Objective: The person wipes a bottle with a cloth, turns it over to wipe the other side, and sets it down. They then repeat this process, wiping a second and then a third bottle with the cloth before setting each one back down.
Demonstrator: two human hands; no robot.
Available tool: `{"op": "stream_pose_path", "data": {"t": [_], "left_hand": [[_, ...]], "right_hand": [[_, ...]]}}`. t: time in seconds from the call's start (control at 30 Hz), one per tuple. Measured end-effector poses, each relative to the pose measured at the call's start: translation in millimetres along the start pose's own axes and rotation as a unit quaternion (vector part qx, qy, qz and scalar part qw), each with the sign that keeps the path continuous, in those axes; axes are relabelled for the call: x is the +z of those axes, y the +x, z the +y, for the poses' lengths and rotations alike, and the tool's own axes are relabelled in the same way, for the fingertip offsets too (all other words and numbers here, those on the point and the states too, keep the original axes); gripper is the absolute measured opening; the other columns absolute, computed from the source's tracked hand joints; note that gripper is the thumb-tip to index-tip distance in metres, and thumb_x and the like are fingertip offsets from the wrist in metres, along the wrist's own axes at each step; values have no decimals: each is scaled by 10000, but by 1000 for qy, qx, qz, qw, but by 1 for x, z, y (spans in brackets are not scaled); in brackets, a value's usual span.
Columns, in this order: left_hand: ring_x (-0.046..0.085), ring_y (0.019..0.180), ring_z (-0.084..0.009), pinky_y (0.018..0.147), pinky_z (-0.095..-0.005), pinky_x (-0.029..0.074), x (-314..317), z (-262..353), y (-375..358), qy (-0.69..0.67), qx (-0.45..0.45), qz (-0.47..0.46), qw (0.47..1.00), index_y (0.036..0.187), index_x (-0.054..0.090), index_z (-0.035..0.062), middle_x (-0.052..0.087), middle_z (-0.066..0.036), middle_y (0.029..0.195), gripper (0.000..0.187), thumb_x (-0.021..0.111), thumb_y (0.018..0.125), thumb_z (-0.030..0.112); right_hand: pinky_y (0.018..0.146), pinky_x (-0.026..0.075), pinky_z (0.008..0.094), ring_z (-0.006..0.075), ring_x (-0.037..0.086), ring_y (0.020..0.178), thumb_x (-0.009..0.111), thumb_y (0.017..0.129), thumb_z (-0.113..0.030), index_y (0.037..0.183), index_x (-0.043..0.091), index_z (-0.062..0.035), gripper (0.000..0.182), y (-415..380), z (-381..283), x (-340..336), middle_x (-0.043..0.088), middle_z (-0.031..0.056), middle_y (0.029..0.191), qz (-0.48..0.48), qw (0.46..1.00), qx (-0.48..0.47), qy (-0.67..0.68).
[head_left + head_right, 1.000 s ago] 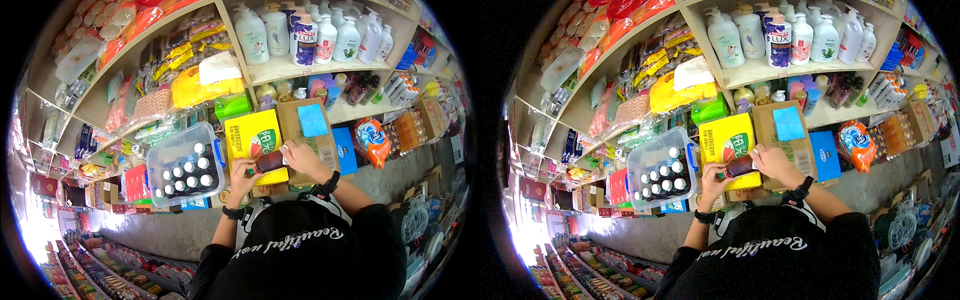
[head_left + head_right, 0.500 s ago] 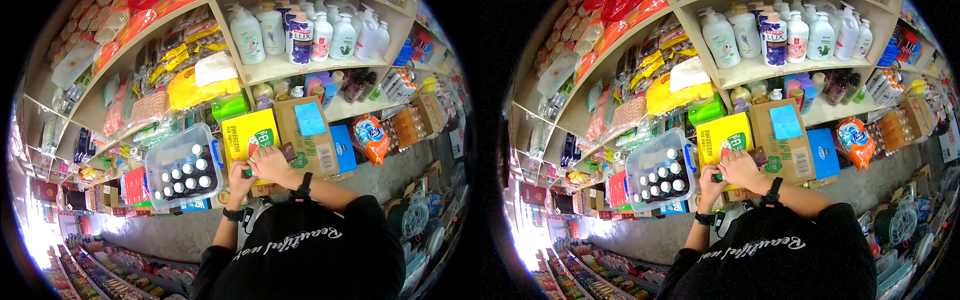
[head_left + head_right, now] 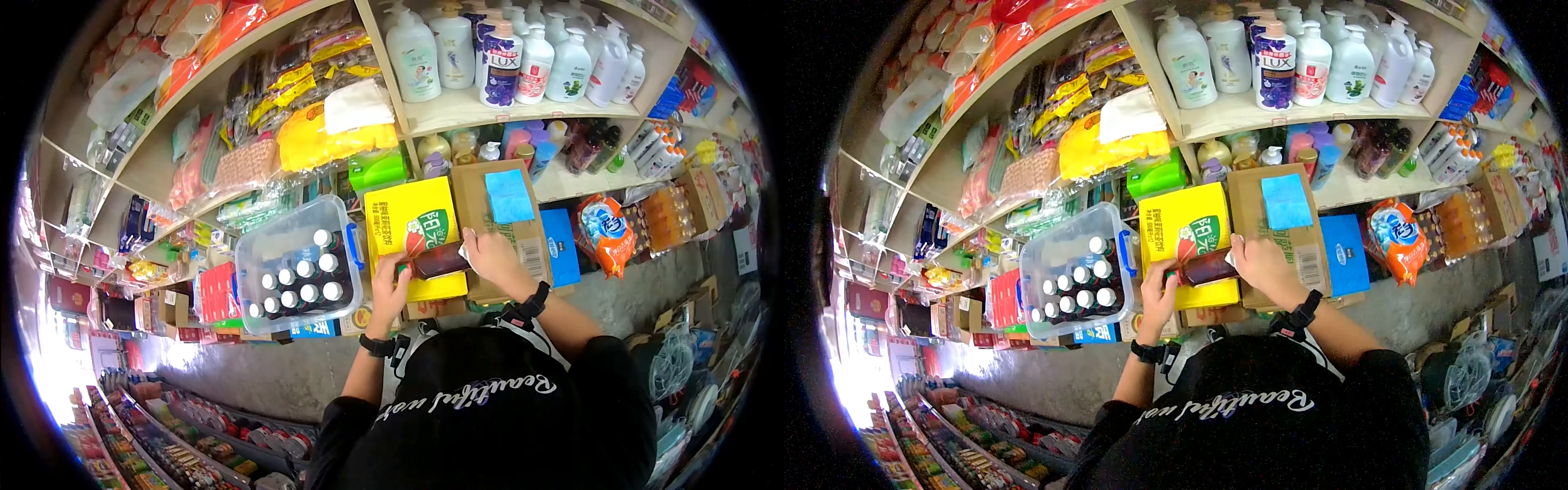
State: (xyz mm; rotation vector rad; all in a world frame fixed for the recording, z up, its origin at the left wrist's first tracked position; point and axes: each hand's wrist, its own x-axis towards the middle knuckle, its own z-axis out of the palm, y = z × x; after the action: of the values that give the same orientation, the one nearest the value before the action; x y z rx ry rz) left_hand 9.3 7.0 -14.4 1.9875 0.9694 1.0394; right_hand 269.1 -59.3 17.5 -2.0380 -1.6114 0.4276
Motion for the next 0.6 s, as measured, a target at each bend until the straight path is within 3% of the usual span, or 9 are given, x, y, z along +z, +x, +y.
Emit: {"op": "stream_pose_path", "data": {"t": [0.1,0.27,0.37,0.47,0.57,0.6], "left_hand": [[696,1009,-333,904,-378,552,-1,-1,3,8,-45,-30,999,1144,728,-13,721,-172,1098,370,859,836,145],[706,970,-315,873,-376,562,0,3,3,6,20,-8,1000,1111,749,-10,731,-158,1058,440,935,765,189],[702,984,-302,873,-375,561,0,3,2,4,49,8,999,1092,755,0,728,-144,1069,459,963,724,175],[688,995,-290,863,-372,560,0,3,-4,16,83,39,996,1038,755,17,714,-122,1062,450,985,674,146],[668,999,-286,852,-371,558,3,-3,-7,15,99,50,994,965,735,31,690,-101,1048,436,1000,630,116],[661,999,-285,849,-371,557,4,-2,-8,10,100,49,994,940,725,35,681,-95,1044,433,1003,617,106]], "right_hand": [[623,575,570,458,698,645,473,1081,-320,883,687,33,458,1,-6,-6,706,257,738,-5,997,-12,-82],[527,575,504,360,708,582,489,1061,-283,717,702,-22,482,-8,-9,-9,681,187,620,84,979,-54,-178],[493,557,457,345,699,558,526,1055,-279,803,705,-26,400,-9,-1,-1,655,158,570,82,978,-40,-187],[453,526,461,352,671,502,570,1052,-306,905,708,-28,343,-6,1,-9,622,123,518,99,975,-67,-185],[606,557,500,377,712,689,612,1037,-340,937,718,-11,360,-2,-11,-37,715,173,730,15,989,0,-150],[677,560,497,379,715,768,602,1044,-352,966,712,6,382,1,-9,-35,721,196,806,38,989,-35,-141]]}}
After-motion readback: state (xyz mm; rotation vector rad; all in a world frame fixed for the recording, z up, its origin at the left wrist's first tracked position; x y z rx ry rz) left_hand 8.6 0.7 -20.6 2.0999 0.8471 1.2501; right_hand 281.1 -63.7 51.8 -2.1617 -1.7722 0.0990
